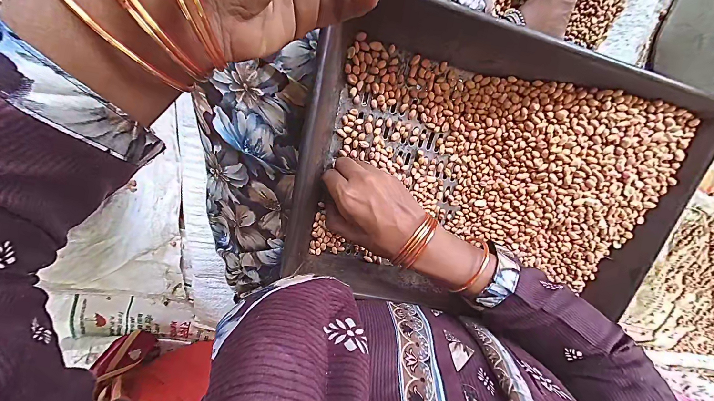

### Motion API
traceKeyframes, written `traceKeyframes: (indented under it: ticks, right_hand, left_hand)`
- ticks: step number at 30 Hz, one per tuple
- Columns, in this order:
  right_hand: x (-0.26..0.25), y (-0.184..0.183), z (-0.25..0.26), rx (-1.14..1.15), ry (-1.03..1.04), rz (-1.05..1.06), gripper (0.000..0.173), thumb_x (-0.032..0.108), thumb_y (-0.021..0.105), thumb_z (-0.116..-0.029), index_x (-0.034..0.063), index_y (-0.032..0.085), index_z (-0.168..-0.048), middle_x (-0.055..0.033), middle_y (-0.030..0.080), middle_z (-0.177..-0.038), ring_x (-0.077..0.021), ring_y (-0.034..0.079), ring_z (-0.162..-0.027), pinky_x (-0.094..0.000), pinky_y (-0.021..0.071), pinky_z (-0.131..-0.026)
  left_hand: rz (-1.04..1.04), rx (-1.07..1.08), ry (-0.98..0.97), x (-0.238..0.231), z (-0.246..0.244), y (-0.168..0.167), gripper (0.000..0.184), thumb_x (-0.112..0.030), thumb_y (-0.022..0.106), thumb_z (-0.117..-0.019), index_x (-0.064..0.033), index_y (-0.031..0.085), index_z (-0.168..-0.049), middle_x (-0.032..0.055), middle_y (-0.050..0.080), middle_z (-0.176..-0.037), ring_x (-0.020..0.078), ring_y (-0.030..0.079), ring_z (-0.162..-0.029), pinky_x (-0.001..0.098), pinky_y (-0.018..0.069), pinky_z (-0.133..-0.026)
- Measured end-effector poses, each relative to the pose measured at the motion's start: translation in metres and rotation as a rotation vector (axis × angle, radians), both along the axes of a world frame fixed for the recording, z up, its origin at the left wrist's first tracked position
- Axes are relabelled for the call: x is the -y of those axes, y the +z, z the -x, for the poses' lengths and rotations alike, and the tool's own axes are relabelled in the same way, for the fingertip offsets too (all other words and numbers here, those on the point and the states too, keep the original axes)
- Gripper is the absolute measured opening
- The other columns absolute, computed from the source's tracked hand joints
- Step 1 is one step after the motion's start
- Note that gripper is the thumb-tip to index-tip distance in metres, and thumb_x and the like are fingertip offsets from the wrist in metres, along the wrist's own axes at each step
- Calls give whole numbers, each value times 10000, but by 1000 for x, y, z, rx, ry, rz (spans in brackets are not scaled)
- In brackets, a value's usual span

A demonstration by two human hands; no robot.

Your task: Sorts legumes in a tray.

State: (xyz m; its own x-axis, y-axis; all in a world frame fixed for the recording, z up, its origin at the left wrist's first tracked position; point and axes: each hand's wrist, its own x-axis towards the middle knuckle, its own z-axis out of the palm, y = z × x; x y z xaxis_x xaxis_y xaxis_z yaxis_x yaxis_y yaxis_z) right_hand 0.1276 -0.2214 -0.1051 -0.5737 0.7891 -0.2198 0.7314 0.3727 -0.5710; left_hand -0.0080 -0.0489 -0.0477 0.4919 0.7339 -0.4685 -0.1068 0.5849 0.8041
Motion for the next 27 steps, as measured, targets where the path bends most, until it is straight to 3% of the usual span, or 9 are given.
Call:
traceKeyframes:
  ticks: [2, 4, 6, 8, 10, 13, 17, 20, 27]
  right_hand:
    - [-11, 8, -7, -23, -20, 142, 220, 224, 657, -882, 12, 676, -939, -130, 647, -890, -273, 671, -767, -419, 525, -620]
    - [-27, 20, -19, -42, -66, 297, 192, 235, 667, -890, 49, 650, -936, -81, 642, -824, -230, 647, -724, -431, 504, -626]
    - [-45, 27, -34, -106, -145, 337, 130, 159, 648, -901, 65, 666, -989, -40, 674, -784, -174, 654, -672, -416, 531, -620]
    - [-63, 28, -51, -161, -304, 314, 127, 126, 587, -916, 86, 686, -986, -2, 653, -779, -106, 599, -649, -354, 488, -606]
    - [-80, 22, -61, -182, -513, 261, 134, 145, 553, -944, 120, 684, -934, 36, 624, -776, -60, 568, -672, -313, 451, -633]
    - [-91, 7, -54, -154, -697, 109, 128, 207, 577, -939, 159, 689, -899, 64, 585, -730, -49, 548, -651, -298, 435, -618]
    - [-87, -9, -36, 123, -592, -146, 216, 213, 561, -1003, 76, 720, -1055, -113, 719, -951, -298, 716, -889, -500, 531, -690]
    - [-88, -3, -23, 339, -551, -226, 196, 197, 558, -1001, 87, 713, -1045, -111, 725, -952, -320, 726, -845, -483, 518, -602]
    - [-91, 16, -12, 471, -515, -78, 221, 92, 565, -970, 102, 708, -1139, -116, 721, -1013, -322, 721, -900, -485, 530, -630]
  left_hand:
    - [-182, -230, -164, 1, -2, -1, 189, -26, 522, -1016, -104, 682, -953, -44, 677, -839, 10, 619, -697, 130, 521, -646]
    - [-654, -636, -439, 2, -1, -4, 164, -218, 539, -1039, -199, 698, -1003, -105, 597, -812, -25, 527, -676, 166, 428, -621]
    - [-1011, -883, -662, 5, -2, -7, 262, -261, 524, -1046, -70, 699, -1085, 134, 641, -945, 292, 619, -860, 527, 469, -739]
    - [-1127, -1104, -814, 11, -11, -8, 284, -212, 519, -1058, 28, 660, -1117, 303, 620, -1110, 526, 615, -1067, 696, 452, -796]
    - [-1194, -1310, -901, 19, -22, -10, 227, -117, 498, -1056, 56, 637, -1102, 312, 630, -1127, 533, 618, -1080, 654, 467, -790]
    - [-1273, -1428, -923, 28, -29, -13, 105, 50, 505, -974, 66, 609, -974, 271, 636, -952, 480, 652, -925, 567, 466, -675]
    - [-1230, -1488, -1004, 33, -35, -11, 109, 82, 514, -952, 43, 616, -945, 229, 626, -874, 429, 652, -869, 518, 448, -644]
    - [-1205, -1506, -1061, 33, -37, -9, 115, 97, 526, -937, 29, 618, -949, 212, 629, -884, 415, 648, -892, 506, 448, -669]
    - [-1236, -1489, -1106, 34, -38, -8, 140, 117, 539, -922, 22, 640, -943, 195, 644, -894, 399, 652, -912, 502, 458, -684]
